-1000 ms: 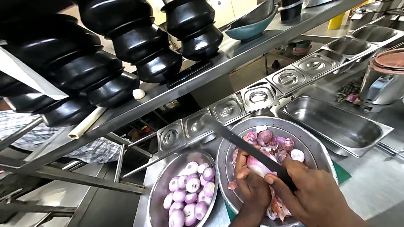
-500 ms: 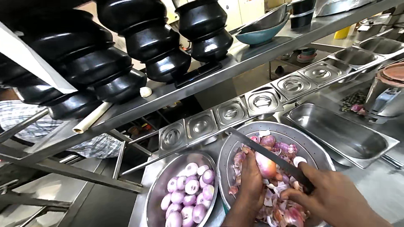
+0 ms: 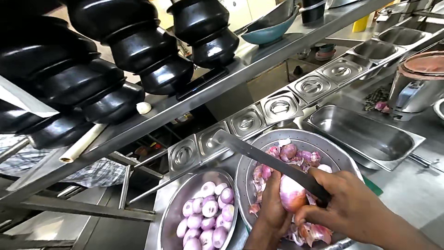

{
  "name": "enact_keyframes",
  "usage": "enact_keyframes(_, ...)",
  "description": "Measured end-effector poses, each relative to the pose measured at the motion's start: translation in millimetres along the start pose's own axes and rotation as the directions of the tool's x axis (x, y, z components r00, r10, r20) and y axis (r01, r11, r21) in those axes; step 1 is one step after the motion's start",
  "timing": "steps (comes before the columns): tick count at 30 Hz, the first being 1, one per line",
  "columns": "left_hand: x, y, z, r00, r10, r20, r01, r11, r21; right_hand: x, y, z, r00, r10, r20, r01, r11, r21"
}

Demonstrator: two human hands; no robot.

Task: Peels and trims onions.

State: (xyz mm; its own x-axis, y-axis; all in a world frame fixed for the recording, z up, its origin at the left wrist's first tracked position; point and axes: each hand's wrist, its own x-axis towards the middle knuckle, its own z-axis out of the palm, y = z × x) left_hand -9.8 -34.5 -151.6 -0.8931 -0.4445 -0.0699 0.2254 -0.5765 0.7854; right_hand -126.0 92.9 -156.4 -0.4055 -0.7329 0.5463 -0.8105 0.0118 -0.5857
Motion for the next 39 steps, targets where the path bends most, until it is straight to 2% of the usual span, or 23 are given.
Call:
enact_keyframes(3, 0, -2, -1, 0.999, 0.031, 0.037, -0.031, 0.999, -0.018, -1, -2, 1, 0.999, -0.035, -0.013, 0.035, 0.999, 0.035)
enact_keyframes(8, 4, -4, -5, 0.992, 0.080, 0.097, -0.079, 0.997, -0.012, -3, -4, 2, 0.993, -0.117, -0.025, 0.117, 0.993, -0.023)
enact_keyframes(13, 0, 0, -3, 0.998, 0.057, 0.021, -0.057, 0.998, 0.003, 0, -2, 0, 0.996, -0.075, -0.044, 0.077, 0.997, 0.027)
enact_keyframes(20, 1, -1, -7, 0.991, 0.082, 0.104, -0.090, 0.993, 0.075, 2, 2, -2, 0.991, -0.126, 0.035, 0.124, 0.990, 0.073)
enact_keyframes(22, 2, -1, -6, 0.993, 0.082, 0.090, -0.091, 0.991, 0.102, 2, 2, 0, 0.988, -0.151, 0.010, 0.151, 0.988, 0.019)
enact_keyframes(25, 7, -3, -7, 0.997, 0.070, 0.032, -0.073, 0.992, 0.106, -5, -5, 8, 0.960, -0.271, -0.070, 0.250, 0.943, -0.219)
enact_keyframes(27, 14, -4, -11, 0.999, 0.049, -0.003, -0.048, 0.993, 0.111, -16, -12, 13, 0.930, -0.368, -0.009, 0.349, 0.889, -0.296)
enact_keyframes(30, 18, -2, -13, 1.000, 0.011, -0.015, -0.009, 0.987, 0.162, -29, -15, 19, 0.907, -0.412, 0.089, 0.421, 0.868, -0.263)
enact_keyframes(32, 16, -1, -11, 0.999, -0.001, -0.053, 0.009, 0.988, 0.151, -29, -8, 18, 0.925, -0.377, 0.052, 0.378, 0.895, -0.237)
enact_keyframes(35, 12, 1, -4, 0.987, -0.077, -0.144, 0.084, 0.996, 0.040, -23, 5, 10, 0.951, -0.308, -0.039, 0.295, 0.935, -0.195)
enact_keyframes(39, 10, -1, -5, 0.992, -0.039, -0.116, 0.050, 0.994, 0.093, -14, 13, 1, 0.983, -0.151, -0.109, 0.135, 0.980, -0.147)
